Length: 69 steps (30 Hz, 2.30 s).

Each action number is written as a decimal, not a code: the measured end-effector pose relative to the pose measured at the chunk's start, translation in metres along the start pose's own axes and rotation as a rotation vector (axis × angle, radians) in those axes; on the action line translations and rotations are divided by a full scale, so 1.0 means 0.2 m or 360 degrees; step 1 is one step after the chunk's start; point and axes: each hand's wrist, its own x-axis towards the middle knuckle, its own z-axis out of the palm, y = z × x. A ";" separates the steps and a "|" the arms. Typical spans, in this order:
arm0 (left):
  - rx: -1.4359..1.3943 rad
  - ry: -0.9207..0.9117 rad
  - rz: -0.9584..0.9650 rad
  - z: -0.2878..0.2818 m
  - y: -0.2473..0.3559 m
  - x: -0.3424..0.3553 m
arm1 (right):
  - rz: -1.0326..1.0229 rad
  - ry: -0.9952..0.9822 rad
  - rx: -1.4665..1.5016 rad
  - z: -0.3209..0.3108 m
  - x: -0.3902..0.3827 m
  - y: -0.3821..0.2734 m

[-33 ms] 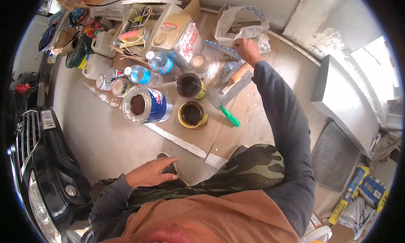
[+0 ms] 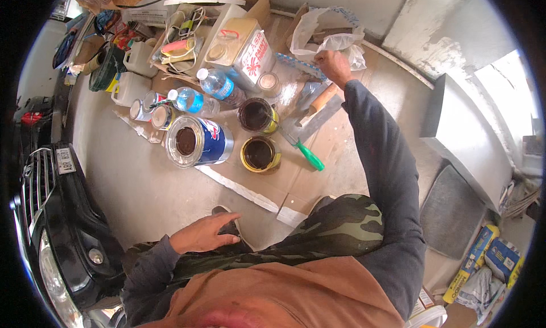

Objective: The person opens a paint can, stirs the contents with a green-handled tool, and pours paint into another container. They handle multiple paint cans and a stirrer while working at a cluttered table.

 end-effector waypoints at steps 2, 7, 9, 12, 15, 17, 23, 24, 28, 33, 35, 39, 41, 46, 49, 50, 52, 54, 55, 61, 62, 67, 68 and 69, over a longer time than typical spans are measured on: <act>-0.0034 0.0041 0.0002 0.01 -0.02 0.02 | 0.0013 -0.0066 -0.0208 0.01 0.06 0.03; -0.0136 -0.0049 -0.0141 0.02 -0.02 0.03 | -0.0009 -0.0099 -0.0059 0.02 0.07 0.08; -0.0120 -0.0057 -0.0145 0.02 -0.02 0.04 | -0.0054 -0.0070 0.0106 -0.01 0.07 0.08; -0.0109 -0.0024 -0.0117 0.01 -0.02 0.05 | -0.0032 -0.0369 0.0494 -0.10 0.07 0.04; -0.0154 -0.0025 -0.0142 0.00 -0.04 0.06 | 0.0180 -0.1056 0.1133 -0.19 0.01 -0.07; -0.0191 -0.0034 -0.0162 0.00 -0.05 0.07 | 0.0023 -0.1289 0.1606 -0.14 -0.01 -0.20; -0.0340 0.0022 -0.0249 0.03 -0.08 0.07 | 0.0727 -0.0346 0.2151 0.16 0.34 -0.31; -0.0371 0.0049 -0.0270 0.03 -0.09 0.07 | 0.0727 -0.0269 0.2203 0.15 0.40 -0.25; -0.0553 0.0103 -0.0417 0.01 -0.13 0.03 | 0.0772 -0.0064 0.2078 0.10 0.47 0.00; -0.0681 0.0117 -0.0495 0.02 -0.18 0.03 | 0.0940 -0.0019 0.2057 0.12 0.48 0.19; -0.0765 0.0137 -0.0540 0.03 -0.19 0.03 | 0.0724 -0.0057 0.1791 0.21 0.51 0.19; -0.0926 0.0193 -0.0575 0.06 -0.21 0.05 | 0.0122 -0.0222 0.0443 0.42 0.58 0.09; -0.0979 0.0189 -0.0586 0.07 -0.21 0.06 | 0.0153 -0.0245 0.0350 0.50 0.60 0.04; -0.1006 0.0135 -0.0662 0.05 -0.18 0.08 | 0.0120 -0.0149 0.0343 0.56 0.73 0.01; -0.0948 0.0103 -0.0678 0.03 -0.16 0.09 | 0.0429 -0.0520 0.0518 0.56 0.78 0.01; -0.0981 0.0108 -0.0670 0.03 -0.16 0.09 | 0.0470 -0.0531 0.0420 0.57 0.78 0.00; -0.1005 0.0119 -0.0644 0.03 -0.16 0.10 | 0.0596 -0.0530 0.0360 0.61 0.77 -0.05; -0.1028 0.0133 -0.0647 0.03 -0.15 0.10 | 0.0742 -0.0498 0.0442 0.64 0.75 -0.11; -0.1018 0.0147 -0.0650 0.03 -0.15 0.10 | 0.0819 -0.0505 0.0523 0.64 0.74 -0.13; -0.0854 0.0162 -0.0604 0.02 -0.16 0.10 | -0.0211 -0.0630 -0.0058 0.43 0.73 -0.08; -0.0878 0.0154 -0.0527 0.03 -0.17 0.10 | -0.0147 -0.0569 0.0326 0.38 0.68 -0.08; -0.0744 0.0289 -0.0509 0.01 -0.35 0.02 | 0.0097 -0.0304 0.1196 0.05 0.19 -0.27; -0.0850 0.0298 -0.0552 -0.05 -0.42 -0.01 | 0.0324 -0.0409 0.1345 -0.01 0.07 -0.34; -0.0997 0.0380 -0.0576 -0.14 -0.50 -0.04 | 0.0336 -0.0483 0.1229 -0.06 -0.03 -0.41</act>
